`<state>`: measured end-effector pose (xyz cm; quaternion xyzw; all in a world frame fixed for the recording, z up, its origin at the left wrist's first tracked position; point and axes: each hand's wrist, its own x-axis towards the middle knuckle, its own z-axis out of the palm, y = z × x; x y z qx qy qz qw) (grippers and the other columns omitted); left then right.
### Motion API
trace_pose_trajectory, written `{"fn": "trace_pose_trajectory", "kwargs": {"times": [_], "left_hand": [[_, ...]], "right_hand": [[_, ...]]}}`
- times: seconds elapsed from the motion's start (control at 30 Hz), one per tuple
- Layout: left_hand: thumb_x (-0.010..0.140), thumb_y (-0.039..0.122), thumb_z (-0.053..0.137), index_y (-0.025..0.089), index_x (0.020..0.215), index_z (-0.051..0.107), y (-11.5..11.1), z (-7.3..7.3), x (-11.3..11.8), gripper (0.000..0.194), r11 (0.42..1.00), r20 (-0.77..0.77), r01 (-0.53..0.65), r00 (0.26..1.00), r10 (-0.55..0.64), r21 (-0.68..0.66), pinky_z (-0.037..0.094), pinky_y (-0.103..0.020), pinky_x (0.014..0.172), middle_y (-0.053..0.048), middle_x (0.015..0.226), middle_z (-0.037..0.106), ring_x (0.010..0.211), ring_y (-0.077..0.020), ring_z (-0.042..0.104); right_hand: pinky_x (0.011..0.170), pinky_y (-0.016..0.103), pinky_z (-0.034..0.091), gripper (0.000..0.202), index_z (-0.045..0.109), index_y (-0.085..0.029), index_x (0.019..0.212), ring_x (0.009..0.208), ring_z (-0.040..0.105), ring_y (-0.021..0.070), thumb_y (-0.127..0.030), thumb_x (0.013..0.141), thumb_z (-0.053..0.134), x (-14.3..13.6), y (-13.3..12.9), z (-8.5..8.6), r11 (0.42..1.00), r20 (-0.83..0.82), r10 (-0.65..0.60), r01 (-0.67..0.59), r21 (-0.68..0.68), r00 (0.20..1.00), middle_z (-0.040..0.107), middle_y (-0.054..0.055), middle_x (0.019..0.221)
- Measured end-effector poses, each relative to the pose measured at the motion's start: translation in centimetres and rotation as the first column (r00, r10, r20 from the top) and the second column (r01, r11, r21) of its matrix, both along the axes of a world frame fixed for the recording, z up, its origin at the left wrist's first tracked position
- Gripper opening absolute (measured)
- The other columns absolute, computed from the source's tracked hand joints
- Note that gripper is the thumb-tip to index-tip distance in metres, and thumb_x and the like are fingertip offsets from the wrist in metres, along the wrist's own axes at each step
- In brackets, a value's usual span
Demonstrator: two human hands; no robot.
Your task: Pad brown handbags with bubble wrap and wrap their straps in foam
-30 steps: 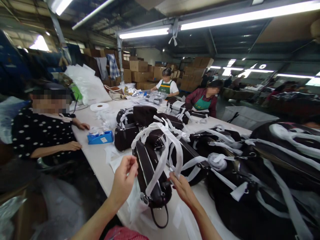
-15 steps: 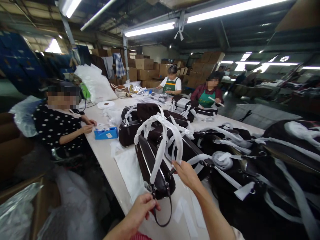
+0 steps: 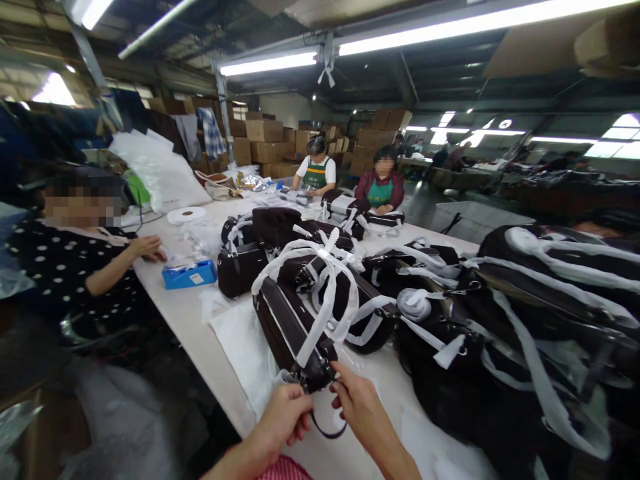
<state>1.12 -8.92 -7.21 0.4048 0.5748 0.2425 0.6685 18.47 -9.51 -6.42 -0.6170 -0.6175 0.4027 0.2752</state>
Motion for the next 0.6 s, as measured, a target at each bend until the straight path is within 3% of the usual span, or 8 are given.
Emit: {"fn": "trace_pose_trajectory", "kwargs": {"times": [0.13,0.2,0.27,0.33,0.4,0.5,0.53,0.6], "left_hand": [[0.066,0.050,0.054,0.020,0.065,0.048,0.5,0.8,0.6,0.030,1.000,0.016,0.002,1.000,-0.002,0.014,0.017,-0.022,0.039,0.003,0.051,0.055,0.037,-0.0075,0.039],[0.071,0.050,0.050,0.020,0.067,0.049,0.8,0.7,0.7,0.031,0.990,-0.016,0.027,1.000,-0.025,0.138,0.023,-0.023,0.042,0.001,0.055,0.056,0.041,-0.0091,0.043],[0.077,0.046,0.046,0.020,0.066,0.049,1.0,0.5,0.5,0.029,0.932,-0.122,0.113,0.990,-0.075,0.344,0.032,-0.025,0.048,0.000,0.058,0.058,0.049,-0.0123,0.049],[0.082,0.035,0.046,0.020,0.066,0.050,1.3,0.5,-0.1,0.023,0.801,-0.318,0.280,0.941,-0.118,0.530,0.038,-0.027,0.057,-0.001,0.062,0.060,0.059,-0.0153,0.055],[0.083,0.022,0.046,0.019,0.072,0.056,1.7,0.8,-0.9,0.015,0.619,-0.513,0.481,0.847,-0.144,0.621,0.041,-0.028,0.065,-0.003,0.072,0.065,0.069,-0.0173,0.059],[0.082,0.009,0.046,0.019,0.088,0.060,2.6,1.5,-2.0,0.019,0.353,-0.709,0.716,0.683,-0.174,0.603,0.044,-0.029,0.073,-0.005,0.089,0.069,0.082,-0.0197,0.064],[0.083,0.008,0.047,0.019,0.090,0.059,3.0,1.7,-2.1,0.018,0.287,-0.762,0.772,0.624,-0.175,0.567,0.044,-0.029,0.073,-0.005,0.090,0.070,0.084,-0.0206,0.064],[0.085,0.011,0.052,0.018,0.094,0.058,3.7,1.9,-2.2,0.013,0.211,-0.849,0.853,0.509,-0.141,0.477,0.045,-0.029,0.069,-0.005,0.088,0.070,0.081,-0.0217,0.065]], "right_hand": [[0.052,0.029,0.047,0.043,0.065,-0.017,0.112,0.058,0.062,0.0185,-0.028,0.089,0.031,-0.3,-0.7,-1.6,0.985,0.015,-0.028,0.025,0.169,0.999,0.068,0.007,0.078],[0.053,0.030,0.049,0.044,0.065,-0.015,0.114,0.060,0.063,0.0195,-0.029,0.089,0.032,-0.2,-0.8,-2.4,0.980,-0.039,-0.065,0.071,0.185,0.997,0.069,0.009,0.081],[0.057,0.032,0.051,0.044,0.066,-0.013,0.115,0.059,0.063,0.0197,-0.028,0.089,0.033,0.0,-0.7,-3.0,0.972,-0.065,-0.071,0.084,0.220,0.995,0.070,0.010,0.082],[0.062,0.034,0.052,0.044,0.068,-0.013,0.115,0.060,0.063,0.0203,-0.027,0.089,0.034,0.3,-0.7,-3.2,0.958,-0.055,-0.068,0.080,0.276,0.996,0.071,0.010,0.082],[0.069,0.035,0.053,0.044,0.069,-0.012,0.113,0.066,0.065,0.0219,-0.026,0.088,0.036,0.6,-0.6,-3.1,0.947,-0.040,-0.065,0.075,0.312,0.997,0.072,0.010,0.081],[0.073,0.035,0.052,0.044,0.071,-0.012,0.113,0.074,0.067,0.0234,-0.025,0.088,0.037,0.8,-0.6,-2.3,0.956,-0.039,-0.062,0.070,0.285,0.997,0.072,0.010,0.079],[0.074,0.035,0.052,0.044,0.071,-0.012,0.113,0.075,0.067,0.0235,-0.025,0.088,0.037,0.8,-0.7,-1.9,0.963,-0.044,-0.058,0.067,0.262,0.997,0.072,0.009,0.079],[0.075,0.035,0.051,0.044,0.071,-0.012,0.112,0.076,0.067,0.0240,-0.027,0.089,0.037,0.9,-0.7,-1.1,0.976,-0.058,-0.049,0.060,0.210,0.997,0.072,0.010,0.080]]}}
